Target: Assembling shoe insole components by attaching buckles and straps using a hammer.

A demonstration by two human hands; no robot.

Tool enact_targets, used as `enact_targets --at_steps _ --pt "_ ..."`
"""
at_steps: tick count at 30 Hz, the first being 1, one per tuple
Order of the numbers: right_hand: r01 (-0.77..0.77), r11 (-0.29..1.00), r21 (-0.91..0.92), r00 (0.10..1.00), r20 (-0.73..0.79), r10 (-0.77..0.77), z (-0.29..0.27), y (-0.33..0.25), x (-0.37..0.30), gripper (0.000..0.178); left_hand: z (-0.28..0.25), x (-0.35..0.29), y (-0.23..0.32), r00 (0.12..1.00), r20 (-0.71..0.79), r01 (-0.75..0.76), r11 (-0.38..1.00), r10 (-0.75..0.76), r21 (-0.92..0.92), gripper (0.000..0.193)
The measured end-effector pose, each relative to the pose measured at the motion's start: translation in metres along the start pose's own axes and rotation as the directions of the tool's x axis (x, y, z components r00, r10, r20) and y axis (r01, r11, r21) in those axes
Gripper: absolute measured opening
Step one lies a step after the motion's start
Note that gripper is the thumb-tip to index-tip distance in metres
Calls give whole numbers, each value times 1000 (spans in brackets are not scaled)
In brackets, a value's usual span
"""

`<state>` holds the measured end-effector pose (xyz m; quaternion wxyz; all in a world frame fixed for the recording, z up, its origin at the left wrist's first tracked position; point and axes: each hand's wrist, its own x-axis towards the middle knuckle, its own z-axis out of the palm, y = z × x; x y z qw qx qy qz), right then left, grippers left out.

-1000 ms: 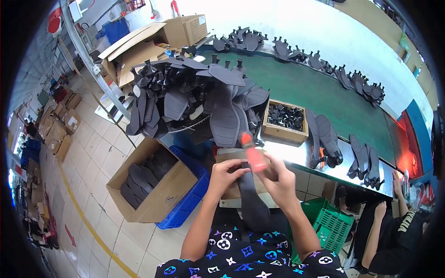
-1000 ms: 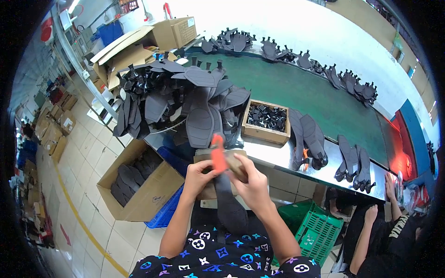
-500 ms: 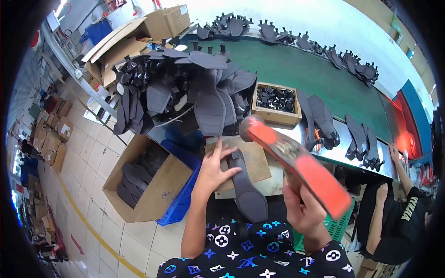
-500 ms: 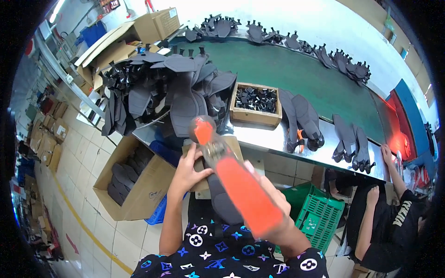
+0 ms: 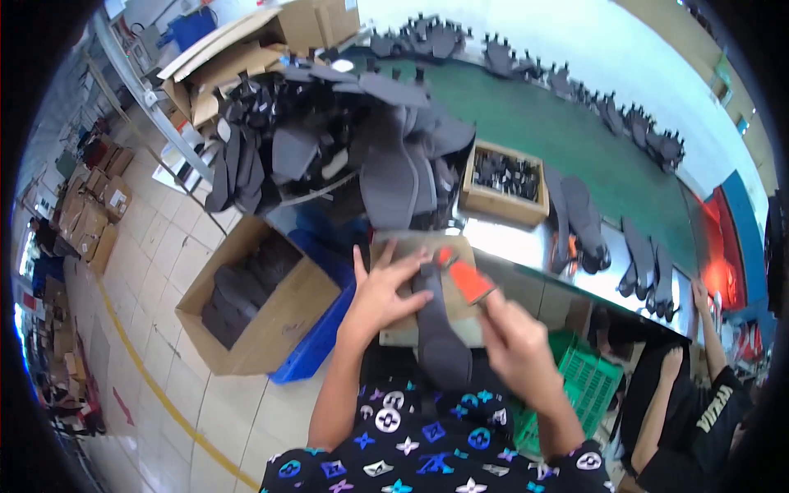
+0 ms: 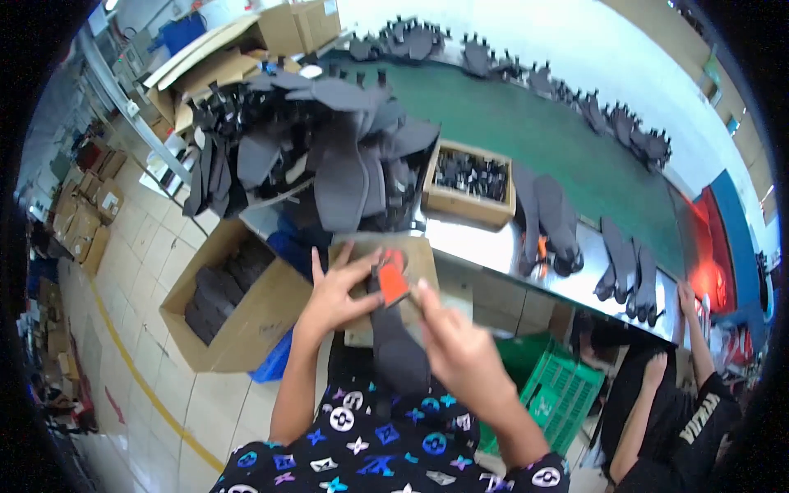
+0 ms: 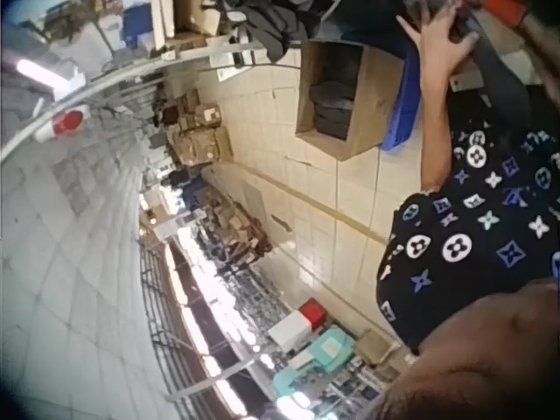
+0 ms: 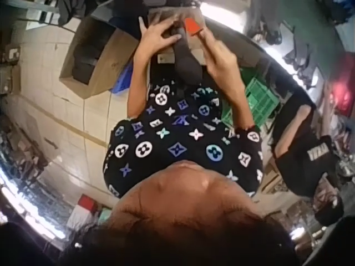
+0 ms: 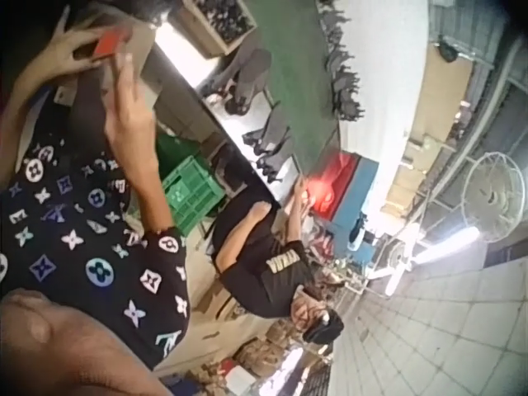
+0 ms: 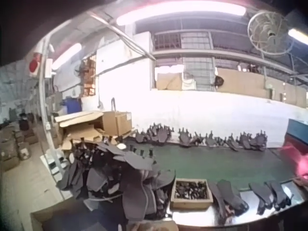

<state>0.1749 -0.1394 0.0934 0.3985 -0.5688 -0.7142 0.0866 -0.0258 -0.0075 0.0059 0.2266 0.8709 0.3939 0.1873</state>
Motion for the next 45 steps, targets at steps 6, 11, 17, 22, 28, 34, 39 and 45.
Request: enact_targets --at_steps 6,11,17,22,28,34,39,45 --pt "14 985 -171 999 -36 -21 -3 11 4 55 -30 -38 51 985 30 -131 843 172 -522 32" --pt "235 844 -483 923 382 -39 34 35 17 46 -66 -76 106 953 211 44 588 218 -808 26" --pt "-17 721 693 794 448 -411 -15 10 17 27 -60 -94 109 899 325 198 392 292 -898 28" --pt "41 610 792 704 410 -580 -35 -7 13 33 -63 -96 113 807 380 248 326 452 -912 31" --pt "90 471 878 601 329 -728 -37 -19 11 26 -59 -100 123 733 331 230 242 594 -943 30" --pt "122 481 868 621 311 -719 -38 -15 1 38 -62 -108 127 776 270 139 264 571 -955 26" --pt "-37 629 776 776 420 -472 -46 -29 -19 47 -61 -116 129 911 158 -26 434 381 -900 22" --pt "18 680 733 878 314 -361 -37 -38 -38 33 -58 -115 137 938 89 -134 588 335 -798 22"
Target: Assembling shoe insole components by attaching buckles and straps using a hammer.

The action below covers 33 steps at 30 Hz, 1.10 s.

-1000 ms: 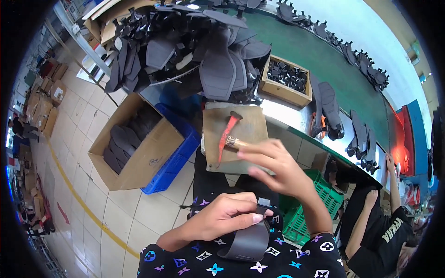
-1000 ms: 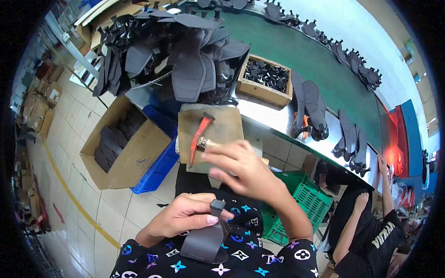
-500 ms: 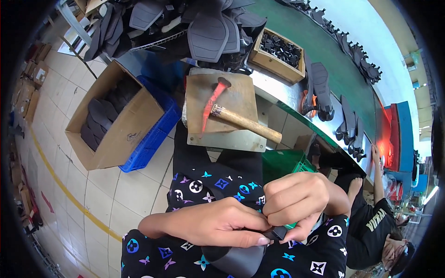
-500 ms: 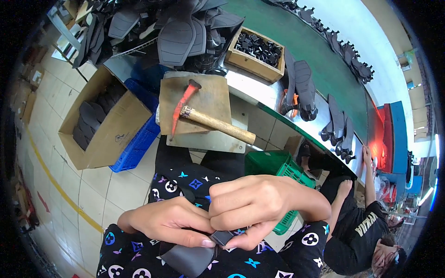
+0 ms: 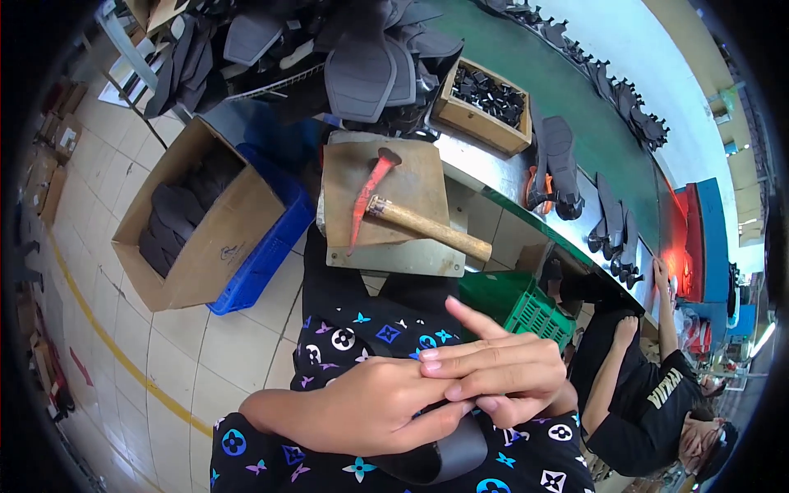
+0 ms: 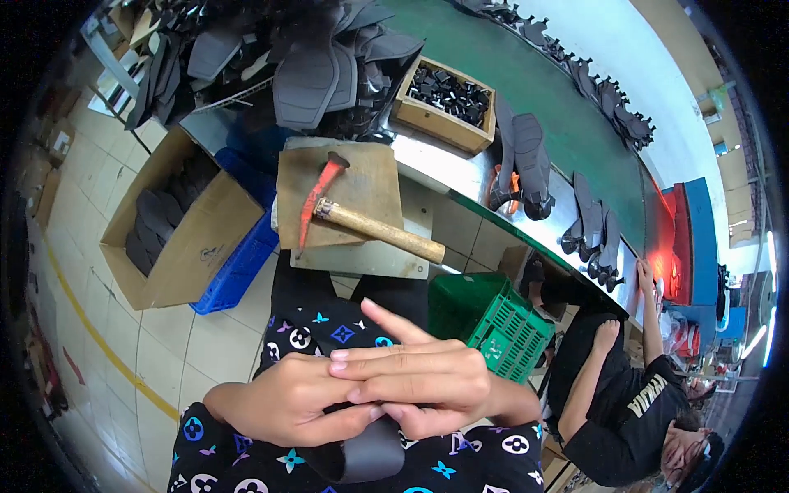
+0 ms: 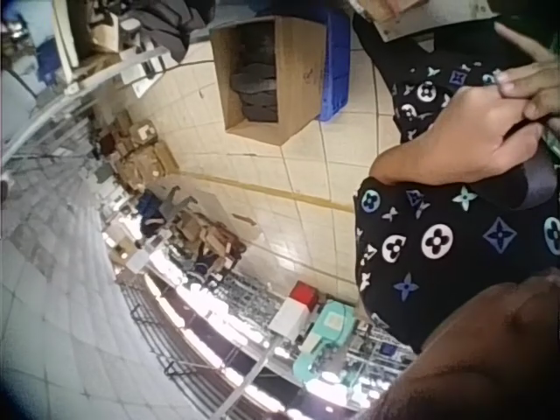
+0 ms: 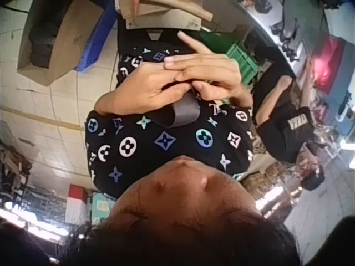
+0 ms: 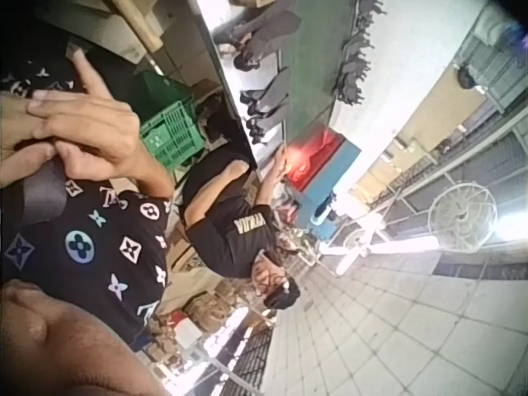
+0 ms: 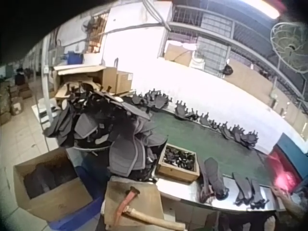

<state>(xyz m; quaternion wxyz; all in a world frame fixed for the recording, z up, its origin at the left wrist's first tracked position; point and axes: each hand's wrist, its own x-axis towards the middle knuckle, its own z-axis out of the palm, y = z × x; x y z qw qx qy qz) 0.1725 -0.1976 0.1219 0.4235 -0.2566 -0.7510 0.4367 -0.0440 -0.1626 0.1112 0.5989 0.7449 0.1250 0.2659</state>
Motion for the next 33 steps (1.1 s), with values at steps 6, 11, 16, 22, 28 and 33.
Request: enact_targets --at_steps 6,11,16,22,28,33 --pt "-137 981 136 948 -269 169 17 13 -13 29 -2 7 -10 989 -36 140 990 -141 -31 29" --pt "-236 872 -430 879 -477 2 -7 -1 -31 38 4 17 -24 941 8 290 792 -339 -537 60" --pt "-465 658 -592 730 -677 -93 -49 -11 -49 41 -21 54 -12 981 39 188 980 -190 60 38" --pt "-689 602 -403 447 -891 -85 -127 11 -105 38 -138 136 80 825 -475 236 579 304 781 34" --pt "-729 683 46 -315 -908 -276 -153 72 -232 29 -481 216 67 777 -622 596 434 -100 675 42" --pt "-839 481 -255 50 -916 -399 -200 115 -222 47 -532 223 19 745 -558 598 -4 -365 802 44"
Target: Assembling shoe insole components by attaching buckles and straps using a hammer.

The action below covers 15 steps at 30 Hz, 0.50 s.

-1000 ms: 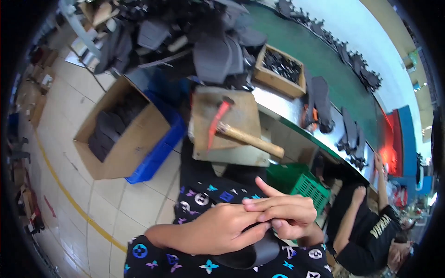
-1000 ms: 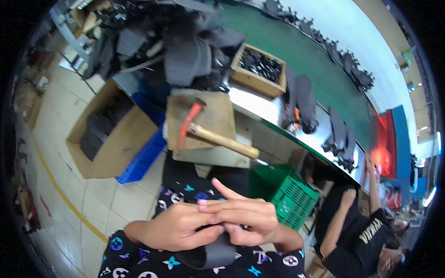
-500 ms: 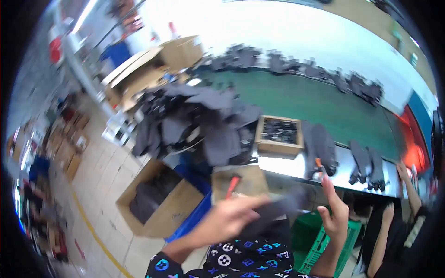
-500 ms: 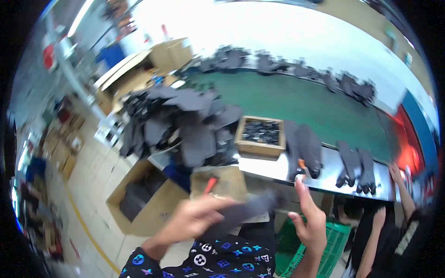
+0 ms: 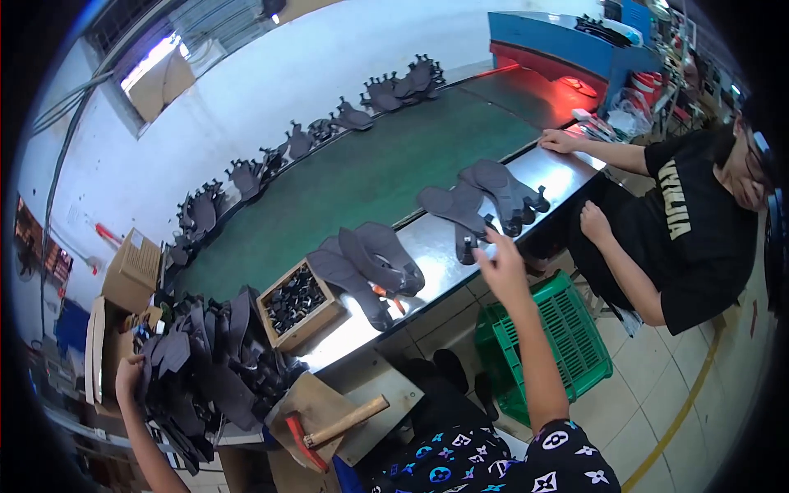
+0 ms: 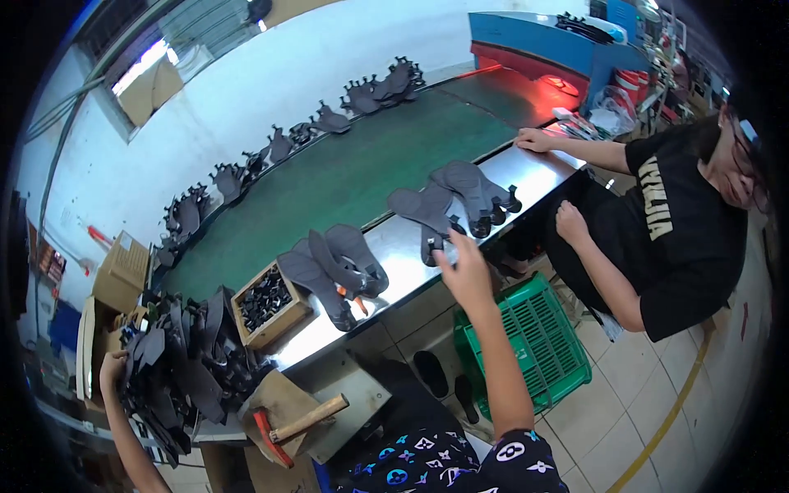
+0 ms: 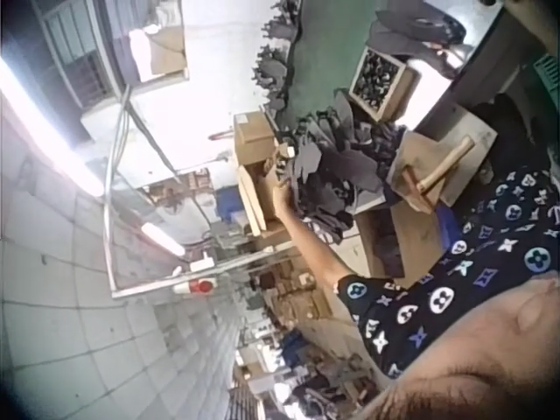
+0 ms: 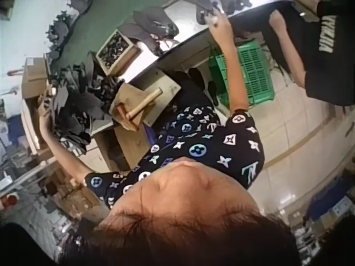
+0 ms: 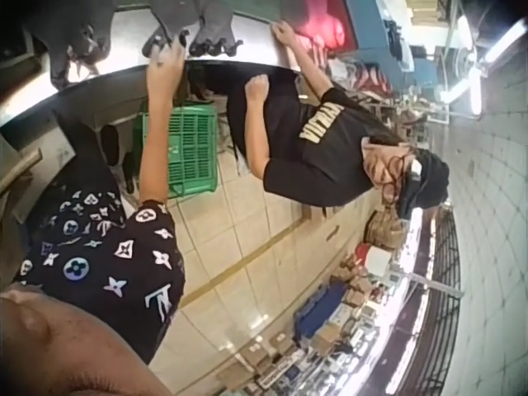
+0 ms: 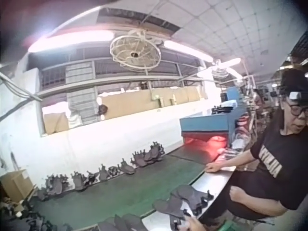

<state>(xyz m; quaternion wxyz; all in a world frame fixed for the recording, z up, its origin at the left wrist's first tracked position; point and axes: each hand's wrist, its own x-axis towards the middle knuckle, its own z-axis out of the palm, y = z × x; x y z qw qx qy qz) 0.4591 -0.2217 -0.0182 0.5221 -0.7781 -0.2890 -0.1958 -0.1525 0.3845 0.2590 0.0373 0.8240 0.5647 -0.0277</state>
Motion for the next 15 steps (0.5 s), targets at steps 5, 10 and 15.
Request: enact_targets --at_steps 5,10,15 --pt "31 999 -29 996 81 -29 40 29 53 23 26 -67 186 853 -517 310 870 -76 383 37" --pt "-423 701 575 903 197 382 49 -39 125 25 35 -146 237 556 -757 98 877 343 470 45" --pt "-505 302 808 863 464 202 50 -207 104 25 53 -251 343 608 -607 -313 857 511 409 70"
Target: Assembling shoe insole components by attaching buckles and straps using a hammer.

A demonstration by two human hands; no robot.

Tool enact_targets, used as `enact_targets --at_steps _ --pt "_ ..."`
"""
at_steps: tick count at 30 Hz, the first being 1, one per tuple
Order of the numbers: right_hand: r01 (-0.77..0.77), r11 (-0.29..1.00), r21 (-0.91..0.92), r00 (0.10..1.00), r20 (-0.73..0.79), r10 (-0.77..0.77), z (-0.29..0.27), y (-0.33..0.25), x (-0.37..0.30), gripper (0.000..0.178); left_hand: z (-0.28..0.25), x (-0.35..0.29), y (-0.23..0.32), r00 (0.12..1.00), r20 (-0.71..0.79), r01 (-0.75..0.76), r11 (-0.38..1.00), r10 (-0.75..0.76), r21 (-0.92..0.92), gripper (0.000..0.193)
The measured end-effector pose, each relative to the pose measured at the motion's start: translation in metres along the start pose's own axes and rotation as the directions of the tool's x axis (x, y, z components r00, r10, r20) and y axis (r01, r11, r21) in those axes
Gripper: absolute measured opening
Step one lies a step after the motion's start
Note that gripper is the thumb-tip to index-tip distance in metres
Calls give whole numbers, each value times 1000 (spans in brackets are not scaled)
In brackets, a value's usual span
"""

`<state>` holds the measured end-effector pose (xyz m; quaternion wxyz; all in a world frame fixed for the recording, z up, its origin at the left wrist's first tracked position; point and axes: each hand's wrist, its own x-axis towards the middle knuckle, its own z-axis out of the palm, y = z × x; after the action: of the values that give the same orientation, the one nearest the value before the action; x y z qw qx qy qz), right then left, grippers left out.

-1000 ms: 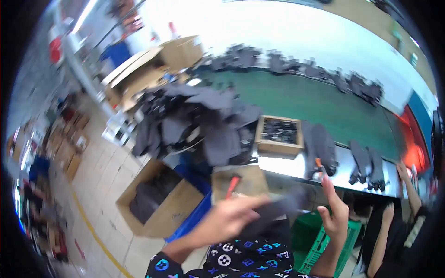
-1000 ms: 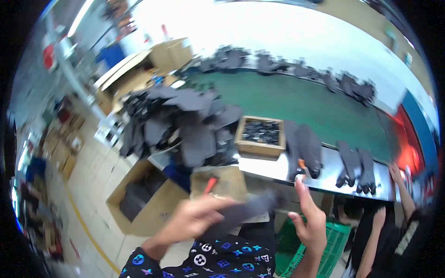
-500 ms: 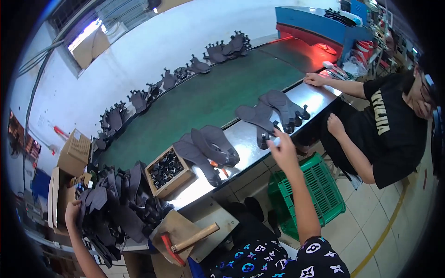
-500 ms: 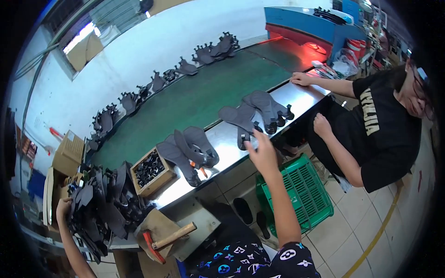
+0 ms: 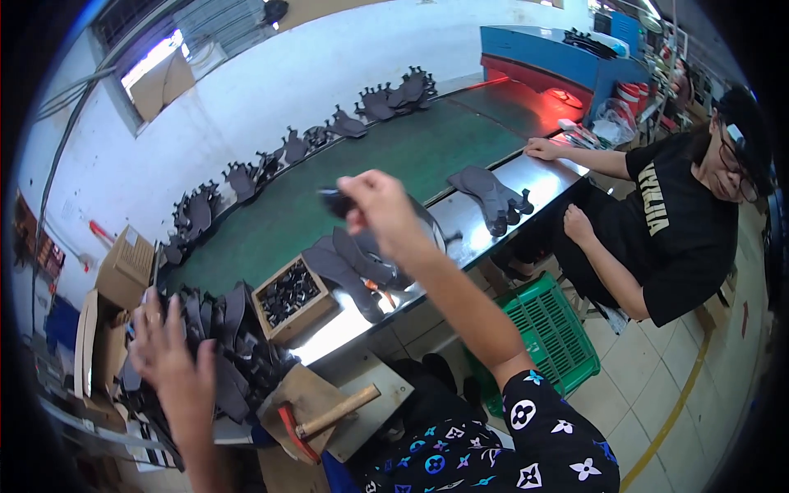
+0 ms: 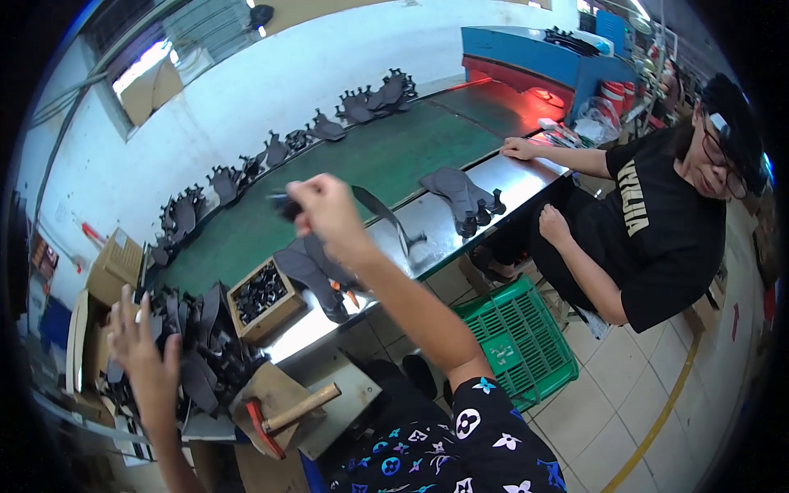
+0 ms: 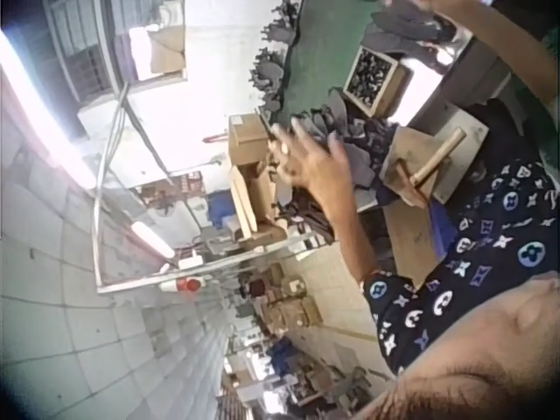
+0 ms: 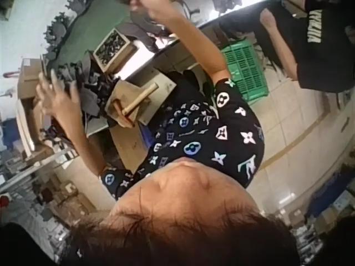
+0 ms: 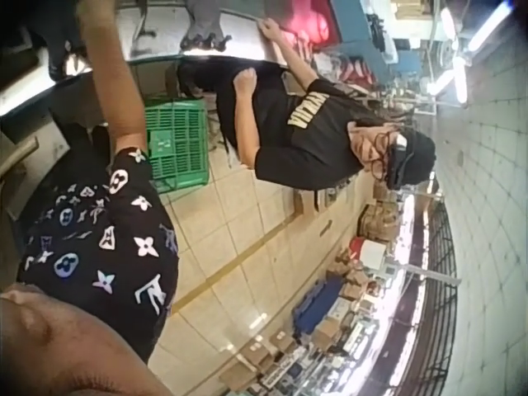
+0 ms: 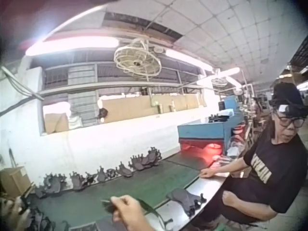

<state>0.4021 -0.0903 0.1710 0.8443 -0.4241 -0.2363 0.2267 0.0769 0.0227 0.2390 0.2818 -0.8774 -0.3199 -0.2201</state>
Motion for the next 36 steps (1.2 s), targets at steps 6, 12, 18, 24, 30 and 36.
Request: enact_targets --at_steps 6,12,18,24,30,36 --pt "-284 940 190 483 875 -31 101 2 -162 29 17 -74 56 939 -341 -235 658 -36 -716 90" --pt "591 538 -601 706 708 16 39 119 -198 101 -22 -178 59 761 182 253 27 -622 -967 43" --pt "723 142 -676 645 734 212 -70 162 -231 68 10 -209 70 649 520 485 -225 -556 -845 57" --pt "166 366 -916 958 237 158 -177 106 -274 26 94 -191 95 736 315 661 736 -599 -144 54" --pt "-280 729 -625 956 -107 275 -168 63 -328 14 108 -97 98 974 56 195 692 -218 -695 28" --pt "-354 819 -451 931 -253 263 -151 94 -322 14 269 50 93 848 529 240 871 27 -428 11"
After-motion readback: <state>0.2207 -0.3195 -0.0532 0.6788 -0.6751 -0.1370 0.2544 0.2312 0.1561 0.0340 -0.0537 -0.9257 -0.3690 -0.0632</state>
